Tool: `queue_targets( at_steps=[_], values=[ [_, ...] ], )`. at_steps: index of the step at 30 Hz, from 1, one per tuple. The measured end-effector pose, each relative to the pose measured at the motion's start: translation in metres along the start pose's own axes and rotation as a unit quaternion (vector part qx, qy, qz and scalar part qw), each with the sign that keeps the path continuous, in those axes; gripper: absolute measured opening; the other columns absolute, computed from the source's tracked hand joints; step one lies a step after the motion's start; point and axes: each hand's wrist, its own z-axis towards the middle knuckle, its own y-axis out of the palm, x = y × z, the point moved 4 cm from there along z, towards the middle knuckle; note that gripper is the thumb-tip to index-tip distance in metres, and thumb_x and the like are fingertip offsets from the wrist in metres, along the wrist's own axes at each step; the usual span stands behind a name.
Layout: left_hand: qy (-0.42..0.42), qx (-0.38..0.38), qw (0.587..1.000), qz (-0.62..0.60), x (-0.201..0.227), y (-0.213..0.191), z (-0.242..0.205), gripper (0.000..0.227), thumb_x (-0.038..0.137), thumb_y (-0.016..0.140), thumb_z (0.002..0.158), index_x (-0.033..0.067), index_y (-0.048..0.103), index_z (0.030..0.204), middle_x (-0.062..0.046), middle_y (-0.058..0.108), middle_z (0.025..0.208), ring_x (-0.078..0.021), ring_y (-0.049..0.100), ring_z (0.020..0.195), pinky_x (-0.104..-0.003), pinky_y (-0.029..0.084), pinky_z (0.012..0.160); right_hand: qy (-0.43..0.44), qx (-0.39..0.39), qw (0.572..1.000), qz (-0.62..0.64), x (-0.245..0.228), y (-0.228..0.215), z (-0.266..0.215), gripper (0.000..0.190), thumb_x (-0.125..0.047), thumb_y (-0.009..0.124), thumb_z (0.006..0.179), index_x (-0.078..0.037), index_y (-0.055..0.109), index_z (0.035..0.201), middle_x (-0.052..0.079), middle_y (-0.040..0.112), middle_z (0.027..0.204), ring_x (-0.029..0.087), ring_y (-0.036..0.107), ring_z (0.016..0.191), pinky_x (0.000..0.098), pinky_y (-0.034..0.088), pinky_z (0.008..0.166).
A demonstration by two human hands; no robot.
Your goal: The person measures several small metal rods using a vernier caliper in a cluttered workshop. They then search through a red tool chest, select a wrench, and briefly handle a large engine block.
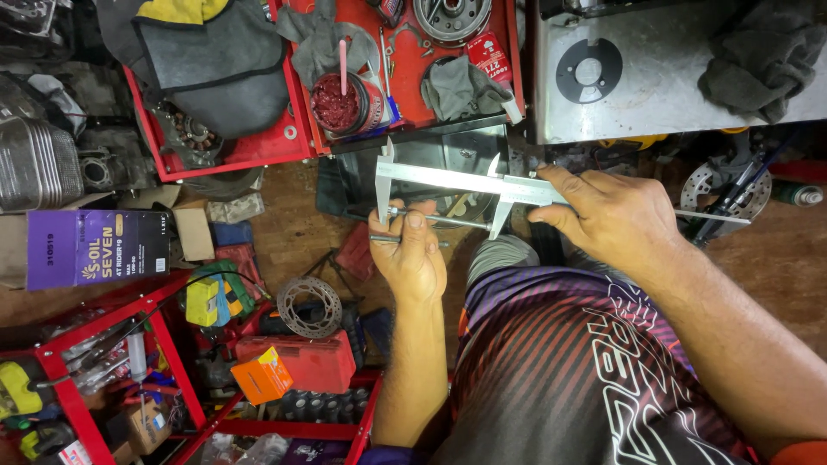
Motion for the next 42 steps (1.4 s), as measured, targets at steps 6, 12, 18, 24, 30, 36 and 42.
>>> queue_targets(
  at_steps=[6,12,18,24,30,36,42],
  values=[
    [-0.011,0.009,1.000,0.001,-0.002,0.001,0.000,0.031,0.000,0.065,0.097,0.0080,0.054,0.125,-0.026,0.075,0.094,-0.0051,0.050,0.045,-0.019,0.055,0.059,-0.003,-0.001,1.000,-0.023,0.002,0.005,-0.004,0.044,-0.050,0.057,0.103,-0.019,0.075,0.129,0.004,0.060,0.069,0.025,0.066,0.060,0.0368,0.055,0.056],
    [-0.039,0.057,0.997,0.016,-0.011,-0.004,0.002,0.030,0.003,0.068,0.096,0.0085,0.055,0.122,-0.026,0.076,0.094,-0.0109,0.063,0.056,-0.013,0.042,0.046,0.110,-0.107,0.986,0.065,0.018,0.034,-0.007,0.047,-0.049,0.067,0.096,-0.021,0.069,0.134,0.012,0.072,0.091,0.033,0.073,0.085,0.0459,0.059,0.071],
    [-0.062,0.112,0.988,0.089,-0.005,-0.012,0.005,0.031,0.004,0.072,0.093,0.0058,0.054,0.118,-0.024,0.077,0.091,-0.0157,0.073,0.066,-0.013,0.040,0.042,0.324,-0.280,0.898,0.102,0.061,0.137,0.029,0.054,-0.057,0.063,0.099,-0.023,0.062,0.141,0.020,0.074,0.116,0.041,0.068,0.114,0.0549,0.054,0.095],
    [-0.032,0.074,0.989,0.120,0.002,-0.016,-0.006,0.031,0.003,0.074,0.091,0.0005,0.056,0.116,-0.023,0.078,0.091,-0.0200,0.076,0.075,-0.025,0.059,0.062,0.316,-0.292,0.899,0.087,0.074,0.209,0.055,0.061,-0.053,0.067,0.096,-0.018,0.058,0.146,0.026,0.071,0.120,0.045,0.067,0.115,0.0567,0.054,0.096],
    [-0.027,0.038,0.991,0.124,0.008,-0.012,-0.008,0.031,0.003,0.073,0.093,-0.0024,0.054,0.117,-0.025,0.078,0.091,-0.0230,0.078,0.080,-0.032,0.065,0.074,0.255,-0.236,0.928,0.133,0.010,0.129,0.056,0.056,-0.041,0.068,0.097,-0.010,0.059,0.143,0.027,0.065,0.125,0.047,0.060,0.120,0.0594,0.048,0.101],
    [-0.053,-0.035,0.989,0.136,-0.007,0.028,-0.005,0.029,0.005,0.075,0.093,-0.0027,0.057,0.114,-0.021,0.078,0.088,-0.0199,0.076,0.076,-0.031,0.065,0.071,0.137,-0.067,0.933,0.326,-0.049,0.053,0.040,0.037,-0.015,0.074,0.088,-0.008,0.073,0.125,0.016,0.073,0.111,0.036,0.073,0.098,0.0456,0.059,0.082],
    [-0.075,-0.085,0.985,0.133,-0.027,0.052,-0.005,0.028,0.005,0.076,0.093,-0.0012,0.060,0.115,-0.012,0.076,0.083,-0.0121,0.071,0.077,-0.027,0.062,0.074,0.022,0.083,0.984,0.159,-0.059,0.028,0.044,0.026,-0.016,0.067,0.090,-0.018,0.074,0.115,0.002,0.070,0.107,0.025,0.072,0.080,0.0370,0.060,0.067]
  ],
)
